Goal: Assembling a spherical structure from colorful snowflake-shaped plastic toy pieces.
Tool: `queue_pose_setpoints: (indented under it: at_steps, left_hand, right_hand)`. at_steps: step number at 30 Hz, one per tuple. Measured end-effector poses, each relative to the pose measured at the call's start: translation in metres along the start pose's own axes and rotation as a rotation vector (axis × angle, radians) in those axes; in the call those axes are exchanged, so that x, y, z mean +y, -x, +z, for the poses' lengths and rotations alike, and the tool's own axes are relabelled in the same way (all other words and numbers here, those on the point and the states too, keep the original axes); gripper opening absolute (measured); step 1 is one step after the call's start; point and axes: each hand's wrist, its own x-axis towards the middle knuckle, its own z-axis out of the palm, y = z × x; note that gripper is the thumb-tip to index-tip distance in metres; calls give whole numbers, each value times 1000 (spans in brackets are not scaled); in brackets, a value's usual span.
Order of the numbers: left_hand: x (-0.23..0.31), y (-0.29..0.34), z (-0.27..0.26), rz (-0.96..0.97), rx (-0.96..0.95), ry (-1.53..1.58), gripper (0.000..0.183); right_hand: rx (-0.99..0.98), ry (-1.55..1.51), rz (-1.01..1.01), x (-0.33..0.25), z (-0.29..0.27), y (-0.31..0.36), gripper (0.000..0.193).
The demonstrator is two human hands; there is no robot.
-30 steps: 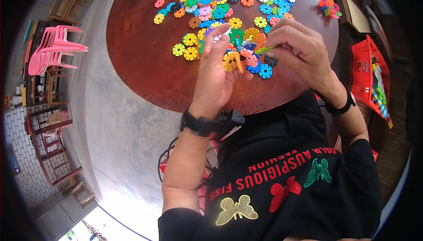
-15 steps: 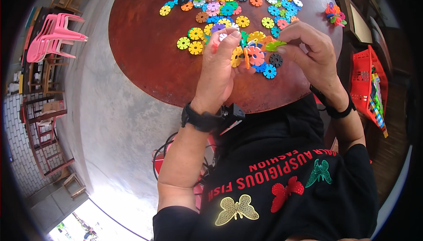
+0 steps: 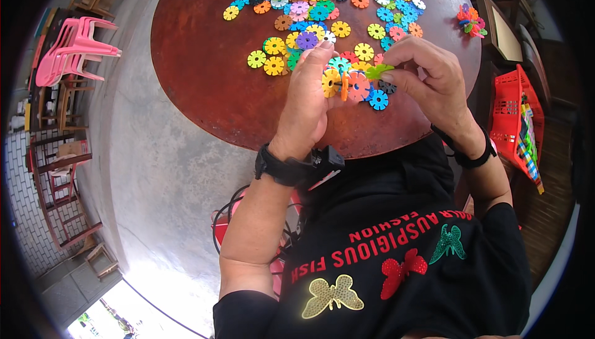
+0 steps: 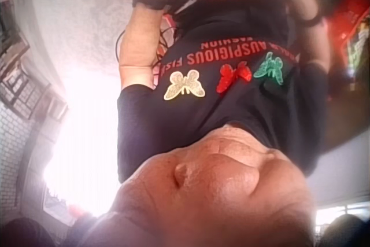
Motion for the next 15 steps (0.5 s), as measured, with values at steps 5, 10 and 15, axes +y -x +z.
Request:
queue_pose_setpoints:
  at_steps: [5,10,15]
  left_hand:
    - [0,2,-1,-22,-27,-16,41]
    - [-3,-1,-4,-46,-39,-23,41]
    - [-7,1,0,-31,-22,63,39]
  right_hand:
    - [-57,29,-16,1,-1,0,16]
    - [-92,38,-39,0,-4,0,14]
    - [-158,106,-106,0,-5,2,14]
